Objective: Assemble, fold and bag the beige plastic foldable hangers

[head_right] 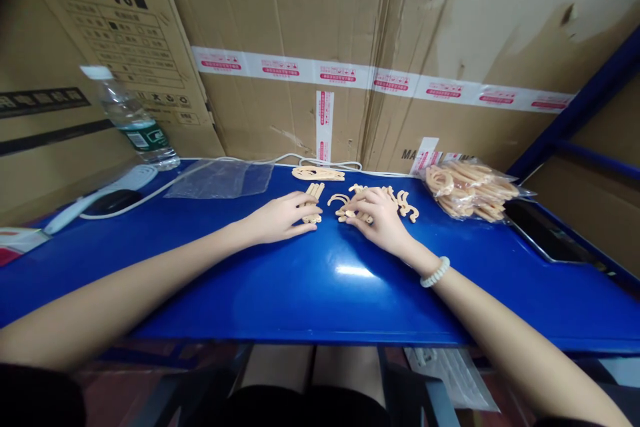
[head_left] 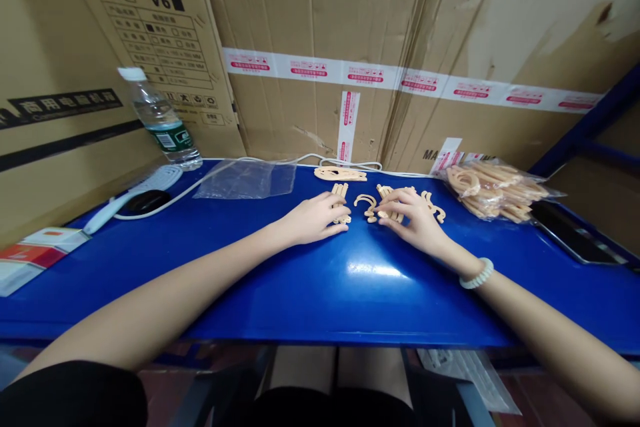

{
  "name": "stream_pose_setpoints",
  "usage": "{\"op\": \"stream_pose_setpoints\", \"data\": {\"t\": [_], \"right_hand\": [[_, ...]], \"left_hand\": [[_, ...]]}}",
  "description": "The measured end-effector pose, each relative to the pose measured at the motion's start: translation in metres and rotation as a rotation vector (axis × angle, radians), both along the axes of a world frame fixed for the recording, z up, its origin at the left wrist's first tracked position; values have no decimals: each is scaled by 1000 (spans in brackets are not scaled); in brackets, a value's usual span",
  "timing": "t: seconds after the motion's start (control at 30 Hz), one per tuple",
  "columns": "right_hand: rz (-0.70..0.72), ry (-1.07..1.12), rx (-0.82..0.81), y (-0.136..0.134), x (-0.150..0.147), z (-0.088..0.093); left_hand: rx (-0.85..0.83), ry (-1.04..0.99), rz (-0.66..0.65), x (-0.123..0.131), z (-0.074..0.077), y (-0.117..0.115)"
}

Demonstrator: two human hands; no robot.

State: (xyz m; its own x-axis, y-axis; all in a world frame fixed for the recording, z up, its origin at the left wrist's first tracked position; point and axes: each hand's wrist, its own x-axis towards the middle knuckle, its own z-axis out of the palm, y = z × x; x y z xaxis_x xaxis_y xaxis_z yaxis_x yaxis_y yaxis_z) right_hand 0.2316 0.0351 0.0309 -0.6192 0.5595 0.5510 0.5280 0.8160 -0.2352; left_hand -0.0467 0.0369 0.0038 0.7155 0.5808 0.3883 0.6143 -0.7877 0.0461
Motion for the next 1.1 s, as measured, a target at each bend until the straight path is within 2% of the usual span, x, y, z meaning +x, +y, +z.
{"op": "stream_pose_setpoints", "data": {"t": [0.1, 0.27, 0.37, 0.5, 0.63, 0.73, 0.83, 1.1], "right_hand": [[12, -56, -5, 7, -10, 2], [-3, -210, -91, 23, -26, -5], [37, -219, -155, 29, -26, 1], [43, -155, -223, 32, 2, 29], [-47, -275, -259, 38, 58, 47], [-158, -425, -324, 42, 97, 44], [-250, -493, -359, 43, 115, 37], [-259, -457, -375, 44, 102, 24]], "left_hand": [[20, -21, 12, 3, -3, -1], [58, -49, 13, 4, -5, 0], [67, -47, 14, 4, -5, 2], [61, -33, 10, 4, -4, 3], [54, -46, 0, 2, -5, 5], [55, -67, -17, 1, -7, 7], [58, -79, -39, 0, -9, 9], [63, -67, -41, 0, -9, 9]]}}
